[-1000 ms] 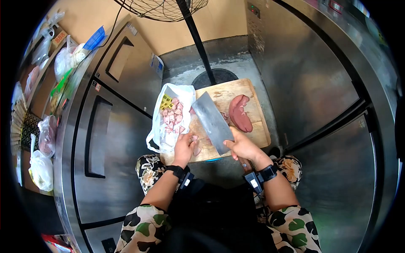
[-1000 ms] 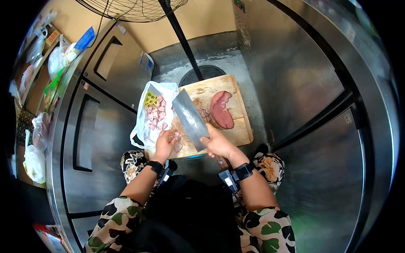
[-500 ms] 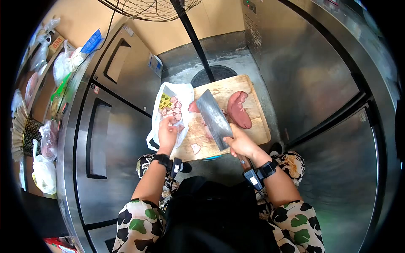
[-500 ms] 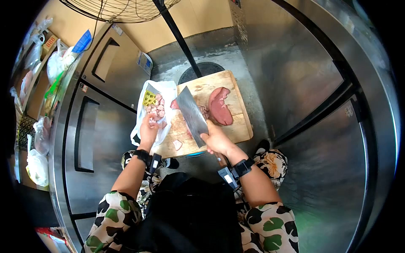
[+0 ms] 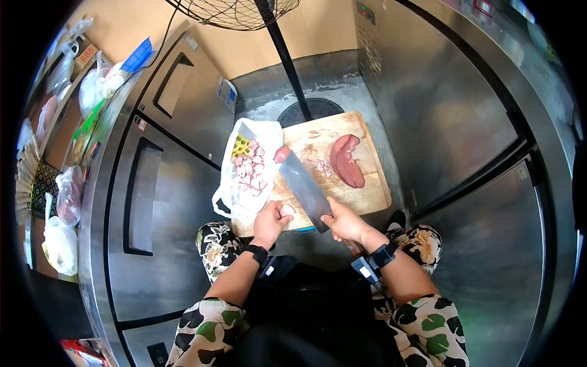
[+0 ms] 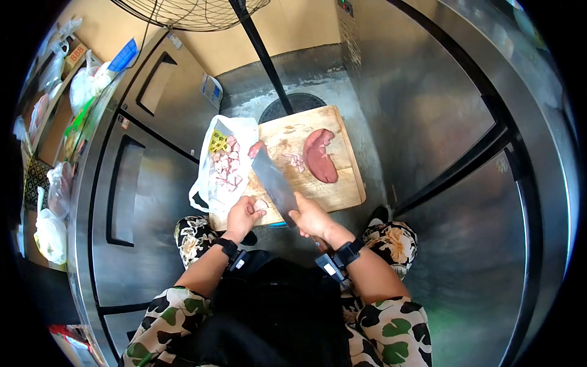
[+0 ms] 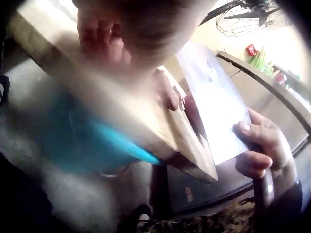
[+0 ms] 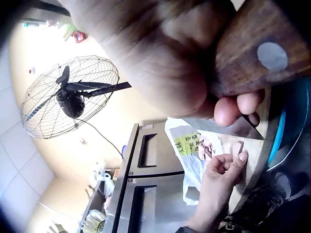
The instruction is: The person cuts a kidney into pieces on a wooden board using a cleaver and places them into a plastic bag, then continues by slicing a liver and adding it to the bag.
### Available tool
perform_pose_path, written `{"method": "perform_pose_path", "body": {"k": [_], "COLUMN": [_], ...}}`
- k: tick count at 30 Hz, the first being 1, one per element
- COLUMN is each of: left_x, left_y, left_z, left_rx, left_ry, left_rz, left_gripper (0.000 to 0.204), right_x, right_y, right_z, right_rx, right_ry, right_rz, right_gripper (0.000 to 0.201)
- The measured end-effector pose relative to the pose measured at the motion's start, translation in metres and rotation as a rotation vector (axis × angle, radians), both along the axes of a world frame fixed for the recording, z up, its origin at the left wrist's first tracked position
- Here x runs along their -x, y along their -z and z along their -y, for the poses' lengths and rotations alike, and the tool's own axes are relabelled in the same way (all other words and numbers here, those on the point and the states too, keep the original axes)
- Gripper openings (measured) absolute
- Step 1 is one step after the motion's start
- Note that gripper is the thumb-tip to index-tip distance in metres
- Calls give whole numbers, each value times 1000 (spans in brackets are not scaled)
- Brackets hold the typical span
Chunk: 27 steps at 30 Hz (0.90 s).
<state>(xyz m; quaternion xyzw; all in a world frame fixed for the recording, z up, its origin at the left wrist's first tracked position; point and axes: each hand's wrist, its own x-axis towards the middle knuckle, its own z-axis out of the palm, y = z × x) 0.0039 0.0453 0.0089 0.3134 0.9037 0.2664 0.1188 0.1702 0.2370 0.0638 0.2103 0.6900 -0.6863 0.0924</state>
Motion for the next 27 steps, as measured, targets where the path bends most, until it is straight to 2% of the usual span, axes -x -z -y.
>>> {"method": "perform_pose_path", "body": {"k": [2,5,9,11,12,18,20,23,27], "left_x": [-7,0,4,12,12,8,6,3,2], "left_y": [-4,11,20,46,46,38,35,25,19], "left_z": [-1,7,14,19,17,13,12,10,10], "left_rx": [11,-59,-235,-289,-316,-194,-184,-171,-165], "left_ry": [-22,-77,-104,-123,-131,-201,-228,-249,-236], "left_rz": [46,213,288,330,353,314,331,318,313], "left_gripper": [30,28,26,24,23,20,18,15,17], "right_x": [0,-3,-12,-17,-19,-36,-41,-42,-41], "right_y": [-3,-1,2,9,6,20,29,17,12], "right_z": [3,7,17,25,29,63,72,81,91], "right_rx": [-41,-86,-268,-335,-334,-422,-495,-657,-738], "right_ry": [-17,-55,-122,-106,-96,19,-5,-69,-61], "right_rz": [1,-4,-5,8,31,-5,1,21,26], "right_gripper": [45,38,33,31,33,44,42,35,28]}}
